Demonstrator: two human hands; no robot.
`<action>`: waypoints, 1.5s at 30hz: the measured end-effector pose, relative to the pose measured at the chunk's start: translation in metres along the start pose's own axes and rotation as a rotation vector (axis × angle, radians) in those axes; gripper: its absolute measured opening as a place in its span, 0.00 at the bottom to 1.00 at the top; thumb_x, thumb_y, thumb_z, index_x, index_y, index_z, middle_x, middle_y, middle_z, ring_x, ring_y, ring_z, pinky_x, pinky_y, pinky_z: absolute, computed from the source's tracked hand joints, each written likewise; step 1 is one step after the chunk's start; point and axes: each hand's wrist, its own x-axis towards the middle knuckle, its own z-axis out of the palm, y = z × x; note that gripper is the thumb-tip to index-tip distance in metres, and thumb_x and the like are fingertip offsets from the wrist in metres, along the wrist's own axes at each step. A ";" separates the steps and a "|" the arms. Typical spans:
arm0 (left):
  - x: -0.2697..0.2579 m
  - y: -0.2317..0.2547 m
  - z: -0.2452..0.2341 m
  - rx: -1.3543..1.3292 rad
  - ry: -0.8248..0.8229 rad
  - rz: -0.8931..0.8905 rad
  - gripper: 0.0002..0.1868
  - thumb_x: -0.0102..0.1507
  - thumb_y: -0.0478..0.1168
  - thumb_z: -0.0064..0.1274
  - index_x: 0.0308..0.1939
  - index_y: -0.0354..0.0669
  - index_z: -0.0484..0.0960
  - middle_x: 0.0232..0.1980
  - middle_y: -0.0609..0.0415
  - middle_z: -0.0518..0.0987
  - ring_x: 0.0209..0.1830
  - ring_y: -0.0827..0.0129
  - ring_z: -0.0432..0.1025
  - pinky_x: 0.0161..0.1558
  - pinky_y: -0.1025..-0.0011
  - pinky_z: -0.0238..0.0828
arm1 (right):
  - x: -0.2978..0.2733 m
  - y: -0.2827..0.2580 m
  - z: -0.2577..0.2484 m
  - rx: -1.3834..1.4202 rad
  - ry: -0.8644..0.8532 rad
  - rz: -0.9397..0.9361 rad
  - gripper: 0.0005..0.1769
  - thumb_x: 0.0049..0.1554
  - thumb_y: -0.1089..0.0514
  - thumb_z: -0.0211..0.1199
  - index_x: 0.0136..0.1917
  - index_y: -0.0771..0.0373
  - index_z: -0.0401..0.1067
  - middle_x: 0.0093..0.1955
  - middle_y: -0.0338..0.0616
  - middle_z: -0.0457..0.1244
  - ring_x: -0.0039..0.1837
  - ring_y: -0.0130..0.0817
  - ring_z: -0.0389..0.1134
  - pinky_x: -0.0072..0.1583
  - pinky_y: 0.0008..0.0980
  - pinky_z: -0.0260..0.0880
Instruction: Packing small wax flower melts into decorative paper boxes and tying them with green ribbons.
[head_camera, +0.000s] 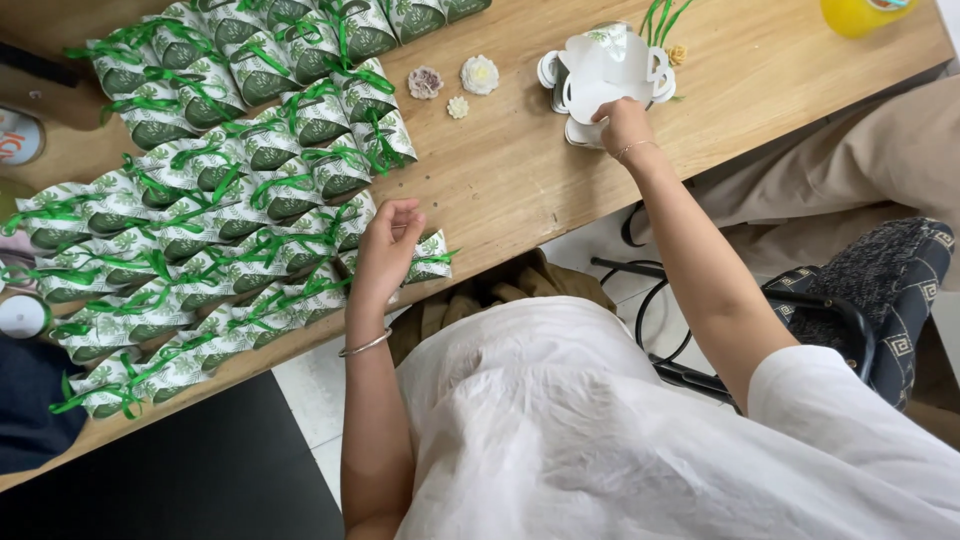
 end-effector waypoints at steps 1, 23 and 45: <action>-0.002 -0.001 0.000 0.001 -0.002 0.008 0.15 0.68 0.41 0.55 0.56 0.39 0.79 0.47 0.50 0.84 0.45 0.69 0.78 0.48 0.71 0.76 | 0.000 0.003 -0.001 0.019 -0.007 -0.026 0.22 0.46 0.74 0.59 0.48 0.57 0.83 0.51 0.61 0.68 0.55 0.58 0.68 0.59 0.44 0.70; -0.010 -0.047 0.015 0.829 -0.091 0.111 0.36 0.45 0.28 0.69 0.57 0.46 0.76 0.59 0.48 0.74 0.61 0.48 0.69 0.54 0.57 0.73 | -0.130 -0.251 -0.026 0.302 -0.563 -0.504 0.27 0.52 0.56 0.72 0.64 0.60 0.71 0.55 0.58 0.69 0.58 0.52 0.70 0.58 0.44 0.71; 0.019 -0.025 0.053 0.521 0.089 0.236 0.30 0.47 0.45 0.74 0.53 0.51 0.82 0.54 0.55 0.77 0.57 0.51 0.68 0.52 0.56 0.72 | -0.111 -0.207 0.009 0.691 -0.324 -0.230 0.26 0.50 0.60 0.73 0.58 0.69 0.66 0.47 0.46 0.65 0.45 0.33 0.71 0.44 0.30 0.72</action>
